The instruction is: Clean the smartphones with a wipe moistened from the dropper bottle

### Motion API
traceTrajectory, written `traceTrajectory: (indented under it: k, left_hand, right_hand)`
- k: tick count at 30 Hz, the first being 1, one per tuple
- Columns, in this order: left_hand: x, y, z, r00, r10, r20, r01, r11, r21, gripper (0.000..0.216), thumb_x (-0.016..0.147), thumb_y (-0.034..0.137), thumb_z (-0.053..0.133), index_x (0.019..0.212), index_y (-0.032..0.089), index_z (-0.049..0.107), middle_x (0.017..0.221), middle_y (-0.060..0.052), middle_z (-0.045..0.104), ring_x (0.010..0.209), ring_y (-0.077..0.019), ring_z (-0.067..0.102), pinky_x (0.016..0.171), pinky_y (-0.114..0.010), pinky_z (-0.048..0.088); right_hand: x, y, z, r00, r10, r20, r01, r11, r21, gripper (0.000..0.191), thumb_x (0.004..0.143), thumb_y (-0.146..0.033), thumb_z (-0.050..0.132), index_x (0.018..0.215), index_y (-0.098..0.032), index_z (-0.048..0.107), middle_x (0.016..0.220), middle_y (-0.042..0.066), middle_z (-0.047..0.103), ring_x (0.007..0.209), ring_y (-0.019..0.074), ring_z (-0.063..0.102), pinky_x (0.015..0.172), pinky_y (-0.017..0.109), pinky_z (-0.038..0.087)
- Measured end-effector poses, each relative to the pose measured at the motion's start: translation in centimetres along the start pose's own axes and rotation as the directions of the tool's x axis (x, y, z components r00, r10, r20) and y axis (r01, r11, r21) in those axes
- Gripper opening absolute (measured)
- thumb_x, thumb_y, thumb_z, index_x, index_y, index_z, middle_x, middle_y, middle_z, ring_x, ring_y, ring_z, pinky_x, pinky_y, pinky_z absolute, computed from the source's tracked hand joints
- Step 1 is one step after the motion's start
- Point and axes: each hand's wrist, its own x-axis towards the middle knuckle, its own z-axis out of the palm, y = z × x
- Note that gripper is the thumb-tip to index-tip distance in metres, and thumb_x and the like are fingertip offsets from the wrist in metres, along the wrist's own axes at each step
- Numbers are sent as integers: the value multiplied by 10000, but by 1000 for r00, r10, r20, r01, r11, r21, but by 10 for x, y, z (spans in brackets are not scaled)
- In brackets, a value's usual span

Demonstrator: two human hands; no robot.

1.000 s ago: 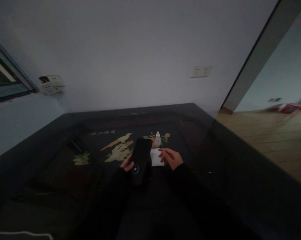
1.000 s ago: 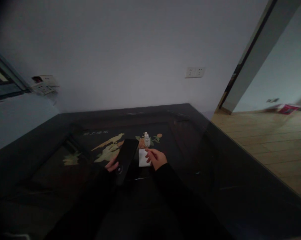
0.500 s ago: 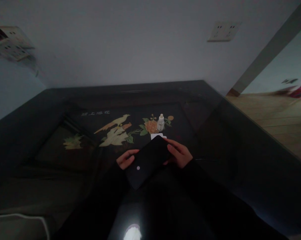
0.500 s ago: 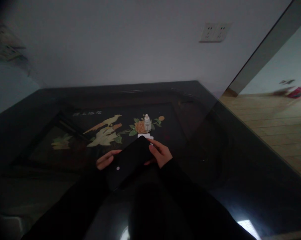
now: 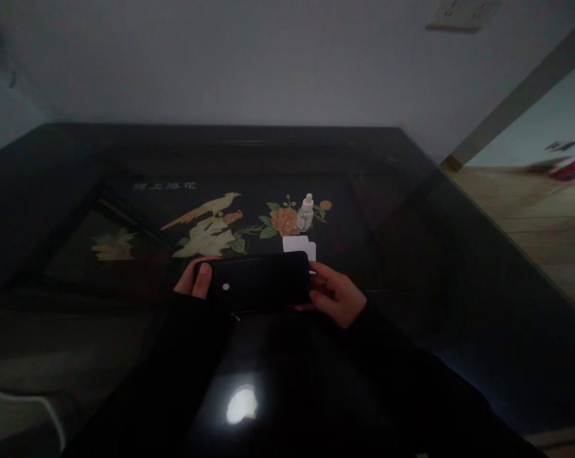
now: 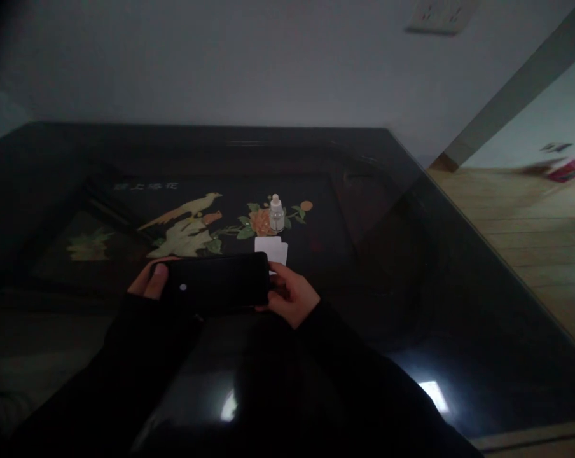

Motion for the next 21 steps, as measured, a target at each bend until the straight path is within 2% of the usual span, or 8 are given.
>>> traceTrajectory:
  k: [4,8,13,16,21]
  left_hand:
    - [-5,3,1,1000,11,-18,-11,1000,-4,381,772,518,457,818,166,593,757,-26,591,724,-149,522,663,-241,392]
    - [-6,4,3,992,102,-79,-98,994,47,340,788,470,441,772,161,580,683,-10,559,658,-132,496,621,-228,383]
    - [-3,5,5,983,145,-115,-142,989,27,332,777,462,451,752,157,579,706,-14,571,692,-132,504,676,-234,376]
    - [-3,7,5,977,172,-123,-172,985,4,297,781,432,455,742,160,570,702,-4,569,694,-117,500,680,-213,373]
    - [-4,9,0,994,83,-68,-82,997,12,310,786,438,456,770,158,587,676,1,578,668,-115,504,643,-205,383]
  right_hand:
    - [1,2,0,1000,-3,4,3,992,-125,486,627,-135,530,1104,-205,465,783,-30,568,632,109,621,667,315,560]
    - [1,5,0,1000,-3,-14,0,980,-199,557,615,-112,500,1159,-203,424,828,-7,563,677,126,626,654,300,543]
    - [-1,3,2,1000,-29,-4,27,964,-265,554,631,-141,486,1175,-213,410,872,13,569,702,122,606,609,248,512]
    - [-3,2,5,998,-44,-36,31,947,-321,551,624,-155,476,1169,-203,411,826,4,550,661,109,577,577,228,490]
    - [-7,2,13,992,-96,-81,47,879,-475,565,614,-120,456,1172,-196,410,777,-5,567,606,95,557,582,216,478]
